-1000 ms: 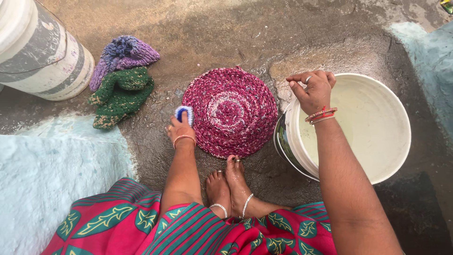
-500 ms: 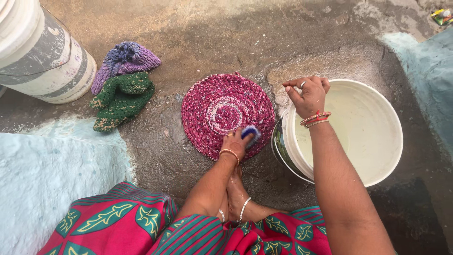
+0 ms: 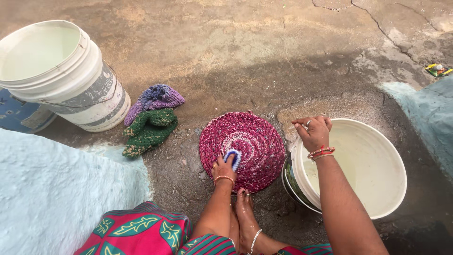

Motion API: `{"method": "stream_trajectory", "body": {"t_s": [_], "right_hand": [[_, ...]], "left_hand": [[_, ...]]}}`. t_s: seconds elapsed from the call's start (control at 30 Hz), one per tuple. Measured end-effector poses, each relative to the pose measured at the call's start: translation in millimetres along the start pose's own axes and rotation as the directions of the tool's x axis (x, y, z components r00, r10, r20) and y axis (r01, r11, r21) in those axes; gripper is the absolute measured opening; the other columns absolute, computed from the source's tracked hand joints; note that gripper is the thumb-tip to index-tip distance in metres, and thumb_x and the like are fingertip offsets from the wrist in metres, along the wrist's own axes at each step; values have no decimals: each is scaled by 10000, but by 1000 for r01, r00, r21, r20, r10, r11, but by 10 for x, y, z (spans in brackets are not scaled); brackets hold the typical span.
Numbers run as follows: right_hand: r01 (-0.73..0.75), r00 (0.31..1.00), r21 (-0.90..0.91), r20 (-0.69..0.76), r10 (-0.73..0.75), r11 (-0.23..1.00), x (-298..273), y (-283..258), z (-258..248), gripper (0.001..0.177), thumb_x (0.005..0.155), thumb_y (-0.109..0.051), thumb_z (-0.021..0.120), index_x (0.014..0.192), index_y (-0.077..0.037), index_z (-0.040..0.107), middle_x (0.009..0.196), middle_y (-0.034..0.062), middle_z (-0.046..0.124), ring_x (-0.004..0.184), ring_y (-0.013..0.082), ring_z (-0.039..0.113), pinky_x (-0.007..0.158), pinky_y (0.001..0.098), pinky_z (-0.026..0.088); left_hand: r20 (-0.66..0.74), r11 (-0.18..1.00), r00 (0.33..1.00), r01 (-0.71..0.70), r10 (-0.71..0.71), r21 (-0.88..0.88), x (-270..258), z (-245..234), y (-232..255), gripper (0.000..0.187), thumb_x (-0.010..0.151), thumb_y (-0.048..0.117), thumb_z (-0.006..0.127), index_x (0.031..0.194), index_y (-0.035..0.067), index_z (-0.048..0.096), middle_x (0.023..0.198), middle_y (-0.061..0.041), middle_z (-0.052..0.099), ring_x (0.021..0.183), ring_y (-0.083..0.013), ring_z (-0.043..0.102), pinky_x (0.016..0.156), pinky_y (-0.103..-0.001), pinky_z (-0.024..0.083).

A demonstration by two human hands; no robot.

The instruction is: The person washes a circular rug by hand using a brush and water from a bucket, scrubbing the surface repeatedly and dipping the brush back into the water.

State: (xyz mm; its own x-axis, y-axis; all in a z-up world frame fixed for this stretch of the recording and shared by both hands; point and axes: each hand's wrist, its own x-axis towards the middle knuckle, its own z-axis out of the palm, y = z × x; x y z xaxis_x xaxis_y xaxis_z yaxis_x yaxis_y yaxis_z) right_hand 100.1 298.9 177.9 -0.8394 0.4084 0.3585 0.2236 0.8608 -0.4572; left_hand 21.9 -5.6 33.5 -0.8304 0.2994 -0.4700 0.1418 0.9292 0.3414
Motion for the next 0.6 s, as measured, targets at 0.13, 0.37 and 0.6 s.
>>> {"method": "stream_trajectory", "body": {"t_s": [0.13,0.37,0.6], "right_hand": [[-50,999,23,22,50,998,8,-5,4,170,952,-324,689,1024,-251,825,929,-59,766,1022,173,566,1132,415,209],[-45,999,12,10,45,999,1,21,20,172,950,-346,694,1011,-257,828,891,-53,743,988,166,561,1142,396,238],[-16,1000,0,8,16,1000,11,-1,15,176,953,-336,677,1006,-257,826,871,-65,732,1002,167,569,1099,416,222]], "left_hand": [[-73,977,976,198,-204,-77,136,-73,-357,888,858,273,804,1582,404,306,1631,-109,236,1477,-383,307,1180,-528,319],[-71,973,973,223,-219,62,24,-4,-286,888,935,269,701,1625,387,155,1657,-131,139,1499,-404,215,1201,-528,256],[-33,972,973,231,-230,35,-82,-86,-259,895,939,211,673,1635,377,134,1674,-126,127,1512,-395,208,1222,-499,241]]}}
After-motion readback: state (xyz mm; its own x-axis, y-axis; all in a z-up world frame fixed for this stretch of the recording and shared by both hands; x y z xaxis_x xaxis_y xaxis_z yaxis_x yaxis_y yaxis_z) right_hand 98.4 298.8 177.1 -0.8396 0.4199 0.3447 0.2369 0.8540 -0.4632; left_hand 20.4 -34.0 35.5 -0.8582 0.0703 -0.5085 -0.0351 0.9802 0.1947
